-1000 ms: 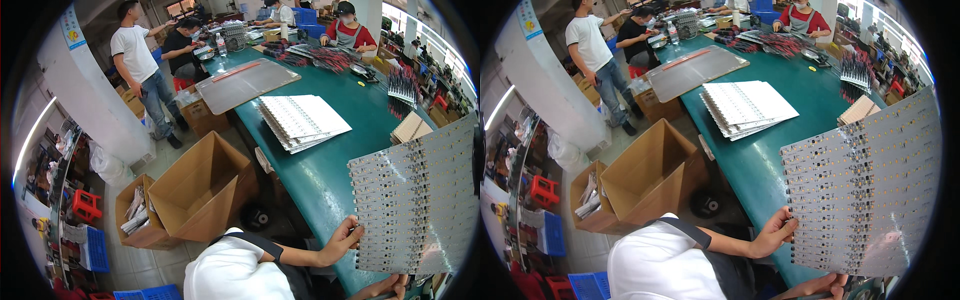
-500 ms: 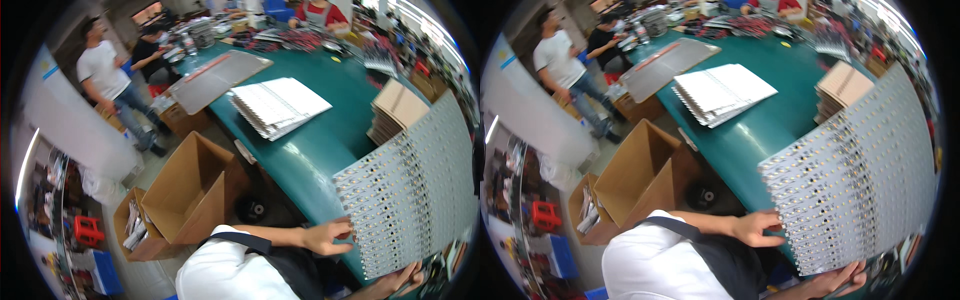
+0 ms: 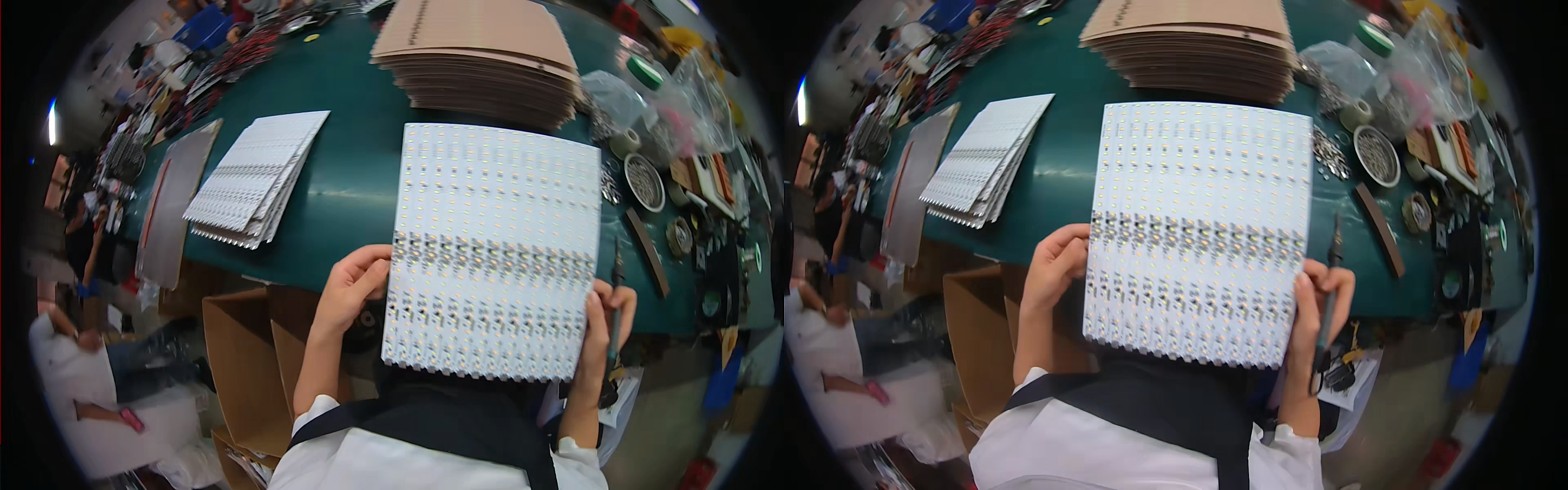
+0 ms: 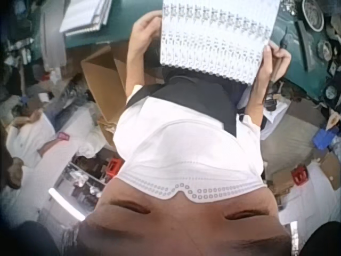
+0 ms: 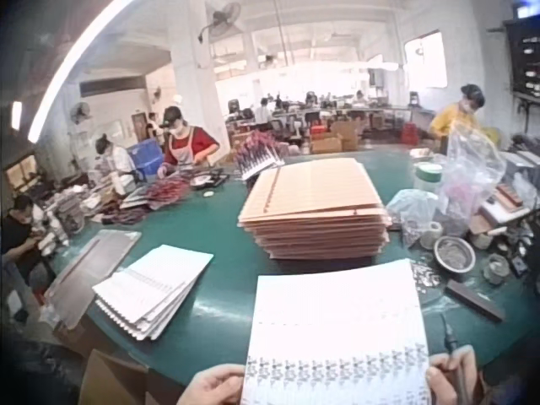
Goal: The person attaches small metal brackets onto LED circuit board panels by hand and solders components onto the boards using a soldering iron.
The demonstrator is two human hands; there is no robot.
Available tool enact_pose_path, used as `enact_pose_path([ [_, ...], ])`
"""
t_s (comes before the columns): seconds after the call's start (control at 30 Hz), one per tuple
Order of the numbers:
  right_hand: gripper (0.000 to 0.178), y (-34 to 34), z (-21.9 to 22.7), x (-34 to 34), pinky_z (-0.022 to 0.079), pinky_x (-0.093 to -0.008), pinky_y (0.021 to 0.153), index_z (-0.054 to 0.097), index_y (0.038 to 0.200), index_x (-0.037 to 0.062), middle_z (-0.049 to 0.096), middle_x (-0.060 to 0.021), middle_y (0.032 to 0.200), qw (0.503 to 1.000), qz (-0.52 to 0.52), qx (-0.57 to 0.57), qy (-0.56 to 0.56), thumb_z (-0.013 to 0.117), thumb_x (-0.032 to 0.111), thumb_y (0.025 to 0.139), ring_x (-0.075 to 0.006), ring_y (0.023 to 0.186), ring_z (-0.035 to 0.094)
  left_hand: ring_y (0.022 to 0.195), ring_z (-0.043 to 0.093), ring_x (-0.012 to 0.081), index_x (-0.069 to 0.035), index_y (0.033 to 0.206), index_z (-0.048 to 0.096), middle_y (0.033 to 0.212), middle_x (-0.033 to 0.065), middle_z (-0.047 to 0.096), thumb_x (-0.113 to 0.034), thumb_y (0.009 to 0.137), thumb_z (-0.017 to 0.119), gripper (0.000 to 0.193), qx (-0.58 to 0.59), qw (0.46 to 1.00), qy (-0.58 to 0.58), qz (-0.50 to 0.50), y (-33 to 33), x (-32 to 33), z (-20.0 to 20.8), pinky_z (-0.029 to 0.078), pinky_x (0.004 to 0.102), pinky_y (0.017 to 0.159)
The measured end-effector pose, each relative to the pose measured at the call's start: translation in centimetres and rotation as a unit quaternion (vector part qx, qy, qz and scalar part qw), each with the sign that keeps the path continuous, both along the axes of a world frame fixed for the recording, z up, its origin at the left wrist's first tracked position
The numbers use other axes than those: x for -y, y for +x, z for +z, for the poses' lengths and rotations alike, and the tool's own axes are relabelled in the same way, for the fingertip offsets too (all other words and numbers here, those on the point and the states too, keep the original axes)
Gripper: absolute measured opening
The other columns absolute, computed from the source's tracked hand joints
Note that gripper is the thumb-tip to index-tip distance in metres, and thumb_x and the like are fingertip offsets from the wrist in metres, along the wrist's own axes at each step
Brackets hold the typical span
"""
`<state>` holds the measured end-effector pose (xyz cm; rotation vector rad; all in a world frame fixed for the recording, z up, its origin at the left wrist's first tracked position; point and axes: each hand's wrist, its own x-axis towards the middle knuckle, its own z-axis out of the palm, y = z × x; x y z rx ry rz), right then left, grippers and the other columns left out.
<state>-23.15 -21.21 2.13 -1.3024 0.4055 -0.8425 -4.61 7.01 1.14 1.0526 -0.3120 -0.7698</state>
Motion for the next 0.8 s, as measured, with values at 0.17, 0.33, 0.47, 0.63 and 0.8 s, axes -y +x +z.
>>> enact_pose_path([
  [0.17, 0.023, 3.6, -2.3, 1.3, 0.043, -0.0213, 0.075, 0.036, 0.091, 0.0057, 0.064, -0.0138, 0.096, 0.994, 0.001, -0.084, -0.068, 0.055, -0.006, 0.089, -0.0082, 0.081, 0.053, 0.068, 0.048, 0.0009, 0.008, 0.124, 0.054, 0.086, -0.0007, 0.058, -0.005, 0.090, 0.060, 0.037, 0.149, 0.970, 0.168, 0.092, 3.1, 2.2, -2.2, 0.039, 0.0160, 0.060],
  [0.33, 0.016, 6.9, -4.7, 4.2, 0.046, -0.0232, 0.070, 0.046, 0.095, 0.0020, 0.067, -0.0093, 0.092, 0.967, -0.027, -0.161, -0.195, 0.061, 0.000, 0.089, -0.0079, 0.077, 0.056, 0.065, 0.047, 0.0025, 0.005, 0.122, 0.058, 0.082, 0.0006, 0.058, -0.008, 0.088, 0.062, 0.037, 0.259, 0.920, 0.275, 0.102, 6.6, 4.6, -4.9, 0.041, 0.0200, 0.060],
  [0.47, 0.016, 8.4, -4.9, 4.6, 0.049, -0.0254, 0.071, 0.050, 0.097, 0.0015, 0.068, -0.0101, 0.087, 0.936, -0.054, -0.220, -0.268, 0.063, 0.002, 0.088, -0.0105, 0.077, 0.060, 0.061, 0.048, 0.0095, 0.000, 0.120, 0.060, 0.078, 0.0051, 0.057, -0.011, 0.086, 0.063, 0.036, 0.368, 0.848, 0.364, 0.110, 6.9, 6.1, -4.2, 0.042, 0.0253, 0.059],
  [0.63, 0.015, 9.1, -6.4, 4.8, 0.049, -0.0270, 0.067, 0.051, 0.096, 0.0021, 0.066, -0.0139, 0.083, 0.913, -0.045, -0.248, -0.321, 0.062, 0.001, 0.087, -0.0179, 0.072, 0.064, 0.061, 0.053, 0.0166, 0.000, 0.117, 0.061, 0.077, 0.0091, 0.056, -0.011, 0.086, 0.062, 0.033, 0.418, 0.807, 0.404, 0.105, 6.7, 6.3, -4.5, 0.045, 0.0303, 0.060],
  [0.8, 0.016, 9.0, -6.7, 4.8, 0.049, -0.0286, 0.066, 0.051, 0.097, 0.0019, 0.065, -0.0136, 0.081, 0.906, -0.049, -0.252, -0.336, 0.063, 0.000, 0.086, -0.0204, 0.071, 0.064, 0.065, 0.055, 0.0196, -0.001, 0.119, 0.060, 0.078, 0.0099, 0.055, -0.010, 0.087, 0.060, 0.034, 0.424, 0.800, 0.417, 0.085, 6.3, 6.5, -4.1, 0.046, 0.0326, 0.063],
])
